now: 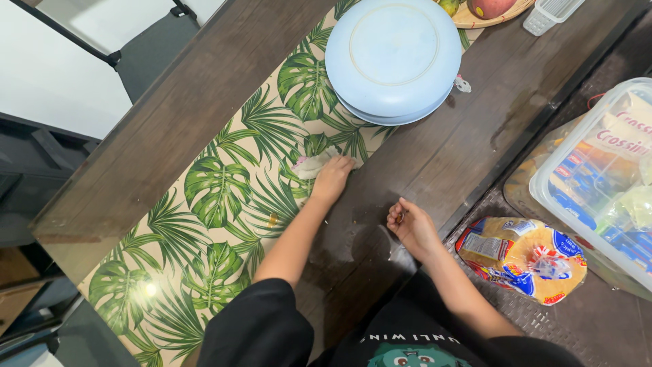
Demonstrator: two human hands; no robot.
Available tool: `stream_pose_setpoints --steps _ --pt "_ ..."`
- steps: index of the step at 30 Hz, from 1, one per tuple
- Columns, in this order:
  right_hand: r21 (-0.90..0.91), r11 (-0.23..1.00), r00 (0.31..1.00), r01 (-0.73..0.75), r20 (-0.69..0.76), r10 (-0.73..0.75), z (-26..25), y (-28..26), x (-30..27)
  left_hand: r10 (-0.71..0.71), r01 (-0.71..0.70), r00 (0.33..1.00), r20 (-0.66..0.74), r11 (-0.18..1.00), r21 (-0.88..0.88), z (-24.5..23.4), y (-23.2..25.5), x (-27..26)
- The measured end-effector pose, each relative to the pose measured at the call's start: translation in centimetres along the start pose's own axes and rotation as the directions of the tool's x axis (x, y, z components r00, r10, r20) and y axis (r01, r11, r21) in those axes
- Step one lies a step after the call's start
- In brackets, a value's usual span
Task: The person wipes a wooden dining table with a purple cloth, moving around a blue bowl and a fruit basket to clean the surface. The person repeatedly wipes different sections of the table, including the area under the bowl and the edges.
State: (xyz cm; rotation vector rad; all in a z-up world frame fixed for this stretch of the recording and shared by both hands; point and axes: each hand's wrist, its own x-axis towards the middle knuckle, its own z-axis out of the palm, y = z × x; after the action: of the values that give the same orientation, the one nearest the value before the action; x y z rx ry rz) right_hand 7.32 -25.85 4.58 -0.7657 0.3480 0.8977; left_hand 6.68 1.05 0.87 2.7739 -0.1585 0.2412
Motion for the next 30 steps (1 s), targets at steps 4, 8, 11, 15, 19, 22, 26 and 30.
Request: stream_pose_setpoints --steps 4,8,11,15,19,22,26,30 --pt "-0.019 1.0 0.999 0.0 -0.032 -0.001 -0.2 0.7 0.1 0.161 -0.153 0.986 0.038 0.977 -0.151 0.4 1.1 -1.1" --pt "-0.001 1.0 0.998 0.014 -0.055 -0.014 -1.7 1.0 0.2 0.006 -0.005 0.994 0.109 1.0 -0.009 0.8 -1.9 2.6" --pt "0.034 0.999 0.999 0.031 -0.045 -0.029 -3.0 0.3 -0.1 -0.073 0.101 0.977 -0.199 0.986 0.134 2.4 -4.5 6.9" --pt "0.041 0.998 0.993 0.055 -0.106 -0.05 -4.5 -0.5 -1.2 -0.208 0.228 0.927 -0.312 0.973 0.031 5.5 -2.9 9.3" --pt "0.041 0.997 0.991 0.059 -0.123 -0.053 -5.2 -0.7 -1.8 -0.239 0.273 0.955 0.176 0.941 -0.201 7.8 3.2 7.7" --pt "0.039 0.997 0.997 0.063 -0.043 -0.061 -4.6 -1.0 -1.8 0.206 -0.195 0.979 0.001 0.929 -0.316 7.0 5.5 4.7" --pt "0.01 0.997 0.997 0.07 -0.045 -0.07 -4.1 -1.4 -2.3 0.156 -0.051 0.972 0.176 0.869 -0.492 2.5 5.6 3.5" --pt "0.015 0.997 0.996 0.07 -0.055 -0.069 -4.5 -1.3 -2.7 -0.151 0.079 0.986 -0.065 0.781 -0.62 -4.8 3.3 4.8"
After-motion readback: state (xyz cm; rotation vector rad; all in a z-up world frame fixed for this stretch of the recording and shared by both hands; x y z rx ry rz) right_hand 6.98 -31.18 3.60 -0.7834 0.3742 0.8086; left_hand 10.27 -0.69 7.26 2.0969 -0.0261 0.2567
